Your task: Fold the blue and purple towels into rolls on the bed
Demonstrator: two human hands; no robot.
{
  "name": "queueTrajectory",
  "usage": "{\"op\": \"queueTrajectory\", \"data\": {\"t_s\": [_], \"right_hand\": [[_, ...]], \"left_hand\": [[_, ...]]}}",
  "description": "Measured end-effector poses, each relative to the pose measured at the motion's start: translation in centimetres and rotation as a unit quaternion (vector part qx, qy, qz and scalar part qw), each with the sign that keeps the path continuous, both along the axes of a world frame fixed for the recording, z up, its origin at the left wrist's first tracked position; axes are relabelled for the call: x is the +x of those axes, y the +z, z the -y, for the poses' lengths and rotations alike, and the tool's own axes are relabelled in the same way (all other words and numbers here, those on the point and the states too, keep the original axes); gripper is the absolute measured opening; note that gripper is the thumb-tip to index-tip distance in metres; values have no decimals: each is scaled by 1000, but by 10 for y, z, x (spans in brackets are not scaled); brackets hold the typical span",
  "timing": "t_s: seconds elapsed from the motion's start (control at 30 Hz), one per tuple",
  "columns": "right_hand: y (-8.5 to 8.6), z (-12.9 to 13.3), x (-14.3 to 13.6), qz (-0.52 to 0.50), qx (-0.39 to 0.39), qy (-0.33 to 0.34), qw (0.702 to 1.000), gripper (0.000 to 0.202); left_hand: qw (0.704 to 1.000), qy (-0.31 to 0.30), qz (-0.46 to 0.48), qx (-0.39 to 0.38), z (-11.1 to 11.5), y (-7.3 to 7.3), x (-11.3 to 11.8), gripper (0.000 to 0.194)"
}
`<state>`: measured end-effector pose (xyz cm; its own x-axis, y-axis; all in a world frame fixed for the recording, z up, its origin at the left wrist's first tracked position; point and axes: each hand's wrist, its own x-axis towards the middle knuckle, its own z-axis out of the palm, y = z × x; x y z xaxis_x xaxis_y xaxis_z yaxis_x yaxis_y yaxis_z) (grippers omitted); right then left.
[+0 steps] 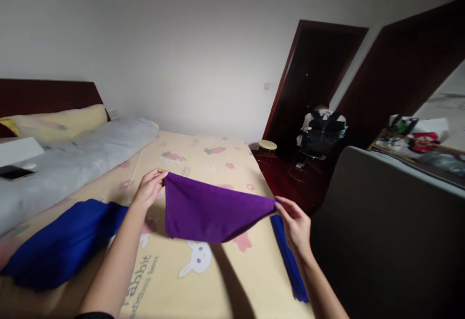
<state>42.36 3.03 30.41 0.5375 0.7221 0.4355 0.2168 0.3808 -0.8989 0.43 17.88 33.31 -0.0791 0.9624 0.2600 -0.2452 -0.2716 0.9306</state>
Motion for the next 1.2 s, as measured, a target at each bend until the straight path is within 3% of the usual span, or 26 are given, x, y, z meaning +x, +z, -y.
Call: {"op": "queueTrajectory", "data": {"t_s": [0.17,0.3,0.43,0.57,0.7,0.87,0.93,1.0,1.03,1.1,1.2], "right_hand": [[18,-23,3,41,-4,11,999,45],[19,-32,9,61,-20,32,997,50],[17,-47,15,150,-43,51,986,51],[6,-72,18,224,-58,11,973,43],[3,-103,17,250,-63,-14,966,30],[29,-126,14,285,-29,-52,957,25],[38,-118,17,296,-8,-69,953,26],[33,-99,22,309,9,-74,948,26],[25,-87,24,319,9,-64,946,25],[-6,-57,25,340,-14,-22,940,24],[-77,-8,14,356,-78,40,930,23]], "left_hand": [[1000,8,-15,-4,41,13,-10,40],[999,26,-34,1,45,13,-12,49],[997,22,-74,-13,27,6,-14,52],[994,13,-102,-29,1,-7,-8,58],[992,43,-116,-20,-34,-16,5,55],[989,104,-94,35,-71,4,21,51],[987,128,-81,60,-71,14,19,48],[983,145,-76,80,-58,12,9,44],[981,148,-86,87,-47,5,2,41],[978,138,-132,83,-18,-24,-14,34],[970,88,-225,-18,31,-99,-34,34]]}}
